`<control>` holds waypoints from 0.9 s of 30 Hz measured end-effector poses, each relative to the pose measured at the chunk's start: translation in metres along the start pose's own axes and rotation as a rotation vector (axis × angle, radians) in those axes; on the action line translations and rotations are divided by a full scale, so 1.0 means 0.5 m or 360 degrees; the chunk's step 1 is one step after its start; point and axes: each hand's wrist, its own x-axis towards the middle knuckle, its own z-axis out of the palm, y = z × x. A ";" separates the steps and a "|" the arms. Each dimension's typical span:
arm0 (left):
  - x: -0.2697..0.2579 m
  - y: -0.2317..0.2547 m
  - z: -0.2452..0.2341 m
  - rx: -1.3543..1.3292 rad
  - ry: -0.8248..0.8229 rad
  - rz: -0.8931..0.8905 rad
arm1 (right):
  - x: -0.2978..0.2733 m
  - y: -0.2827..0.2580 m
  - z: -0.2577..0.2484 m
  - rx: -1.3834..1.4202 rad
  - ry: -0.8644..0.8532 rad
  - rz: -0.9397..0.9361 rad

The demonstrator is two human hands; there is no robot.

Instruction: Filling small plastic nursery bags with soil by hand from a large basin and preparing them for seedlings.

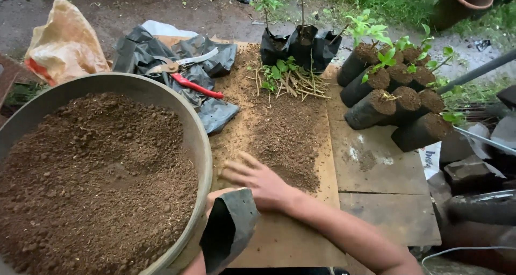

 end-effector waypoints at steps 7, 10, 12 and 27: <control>0.223 0.151 -0.003 -0.0013 -0.0094 -0.0247 | -0.028 0.103 -0.068 -0.0467 -0.0174 0.0520; 0.313 0.236 0.005 -0.0025 -0.0109 -0.0312 | -0.050 0.132 -0.125 0.0015 -0.0535 0.1009; 0.340 0.272 0.011 -0.0438 0.0038 0.0116 | -0.079 0.165 -0.118 0.0388 -0.0114 0.1194; 0.520 0.240 0.072 0.0652 0.0490 0.0333 | -0.154 0.190 -0.191 0.1129 0.0010 0.1127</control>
